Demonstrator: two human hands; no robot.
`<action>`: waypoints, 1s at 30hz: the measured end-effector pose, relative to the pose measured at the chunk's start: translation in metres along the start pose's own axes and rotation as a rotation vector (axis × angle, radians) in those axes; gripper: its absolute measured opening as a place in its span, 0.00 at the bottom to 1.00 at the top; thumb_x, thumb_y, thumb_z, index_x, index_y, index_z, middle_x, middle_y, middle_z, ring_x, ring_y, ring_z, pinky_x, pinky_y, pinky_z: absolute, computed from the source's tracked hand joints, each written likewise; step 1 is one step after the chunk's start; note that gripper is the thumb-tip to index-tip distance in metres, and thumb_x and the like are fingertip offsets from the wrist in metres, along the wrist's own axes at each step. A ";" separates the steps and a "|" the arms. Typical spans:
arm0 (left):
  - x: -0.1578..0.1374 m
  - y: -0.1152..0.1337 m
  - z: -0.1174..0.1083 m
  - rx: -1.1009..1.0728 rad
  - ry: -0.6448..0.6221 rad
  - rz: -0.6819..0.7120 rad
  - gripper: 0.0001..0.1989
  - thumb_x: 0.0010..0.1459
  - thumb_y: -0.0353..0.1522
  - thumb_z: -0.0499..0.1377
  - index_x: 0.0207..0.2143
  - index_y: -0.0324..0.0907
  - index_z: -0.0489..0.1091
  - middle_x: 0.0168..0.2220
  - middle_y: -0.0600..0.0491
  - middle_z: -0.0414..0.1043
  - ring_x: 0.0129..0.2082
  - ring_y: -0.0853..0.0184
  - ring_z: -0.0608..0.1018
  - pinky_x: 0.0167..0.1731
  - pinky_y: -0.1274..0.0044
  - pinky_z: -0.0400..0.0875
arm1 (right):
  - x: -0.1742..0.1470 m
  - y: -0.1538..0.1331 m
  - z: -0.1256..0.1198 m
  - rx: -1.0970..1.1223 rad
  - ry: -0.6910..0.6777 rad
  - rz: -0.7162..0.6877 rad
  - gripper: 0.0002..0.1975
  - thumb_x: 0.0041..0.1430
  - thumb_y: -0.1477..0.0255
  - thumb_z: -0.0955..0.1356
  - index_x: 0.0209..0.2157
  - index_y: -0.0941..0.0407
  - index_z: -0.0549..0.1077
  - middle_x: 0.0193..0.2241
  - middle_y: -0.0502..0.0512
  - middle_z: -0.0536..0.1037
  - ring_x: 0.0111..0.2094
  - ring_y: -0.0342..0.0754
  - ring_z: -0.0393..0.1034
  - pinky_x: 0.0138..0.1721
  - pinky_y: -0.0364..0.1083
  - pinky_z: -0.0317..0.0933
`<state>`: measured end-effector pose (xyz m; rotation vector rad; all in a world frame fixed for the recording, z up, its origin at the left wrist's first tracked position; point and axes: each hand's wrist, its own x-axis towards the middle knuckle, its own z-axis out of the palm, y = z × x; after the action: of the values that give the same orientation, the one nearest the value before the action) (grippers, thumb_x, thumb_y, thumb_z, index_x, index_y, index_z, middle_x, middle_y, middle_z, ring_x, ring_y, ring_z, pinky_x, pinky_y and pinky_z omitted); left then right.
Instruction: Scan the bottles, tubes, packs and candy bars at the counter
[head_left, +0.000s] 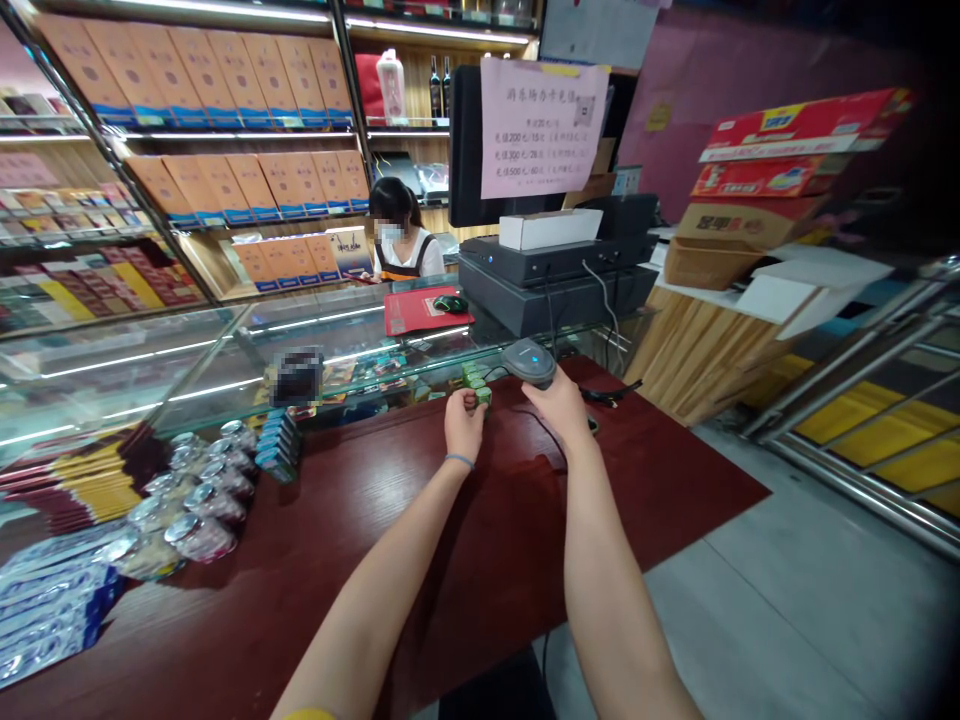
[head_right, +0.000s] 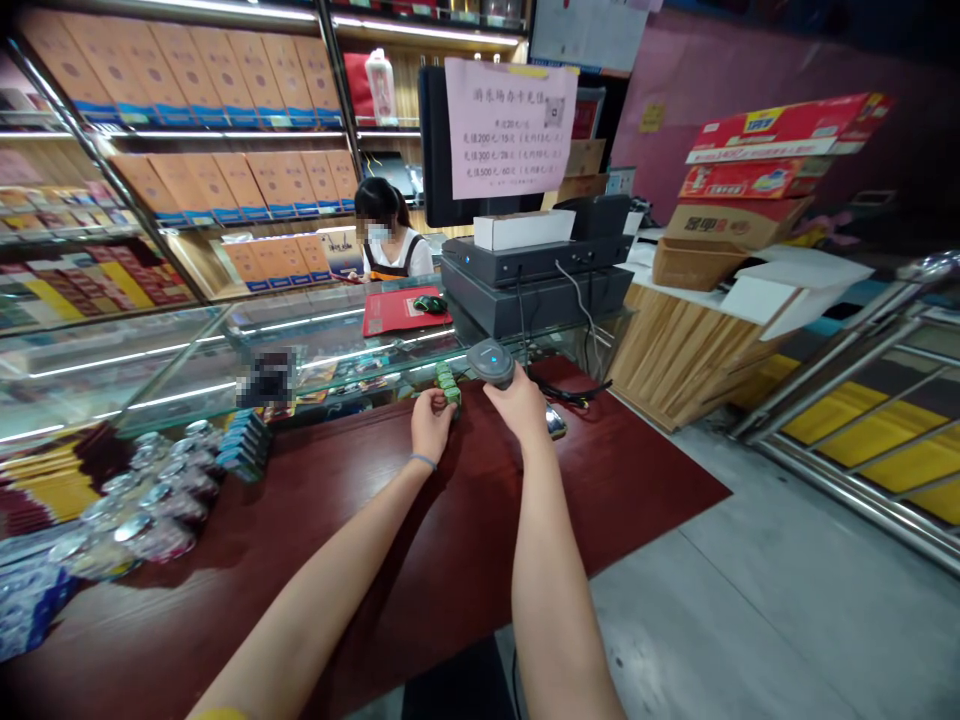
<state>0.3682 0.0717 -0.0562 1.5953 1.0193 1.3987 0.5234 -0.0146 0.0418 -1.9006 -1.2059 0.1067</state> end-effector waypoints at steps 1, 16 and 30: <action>0.001 -0.001 0.001 -0.003 0.000 -0.004 0.14 0.55 0.24 0.65 0.43 0.41 0.70 0.39 0.50 0.70 0.40 0.64 0.75 0.46 0.69 0.71 | 0.000 0.000 0.000 0.006 0.001 -0.002 0.20 0.54 0.61 0.69 0.48 0.52 0.75 0.45 0.63 0.83 0.50 0.62 0.78 0.49 0.53 0.68; -0.008 0.015 -0.065 0.044 0.135 0.026 0.23 0.52 0.25 0.68 0.50 0.40 0.69 0.41 0.51 0.68 0.36 0.68 0.73 0.42 0.72 0.73 | -0.007 -0.021 0.002 0.072 -0.011 -0.076 0.20 0.52 0.60 0.70 0.45 0.54 0.76 0.36 0.62 0.84 0.41 0.63 0.80 0.42 0.54 0.69; -0.038 0.016 -0.297 0.389 0.514 0.250 0.17 0.61 0.34 0.63 0.51 0.41 0.69 0.47 0.45 0.70 0.48 0.60 0.75 0.48 0.68 0.75 | -0.055 -0.099 0.046 0.292 -0.352 -0.186 0.11 0.52 0.60 0.70 0.30 0.54 0.72 0.14 0.49 0.72 0.16 0.49 0.68 0.25 0.47 0.62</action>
<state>0.0718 0.0428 -0.0249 1.7194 1.5043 1.9357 0.4035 -0.0128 0.0626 -1.5466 -1.5043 0.5057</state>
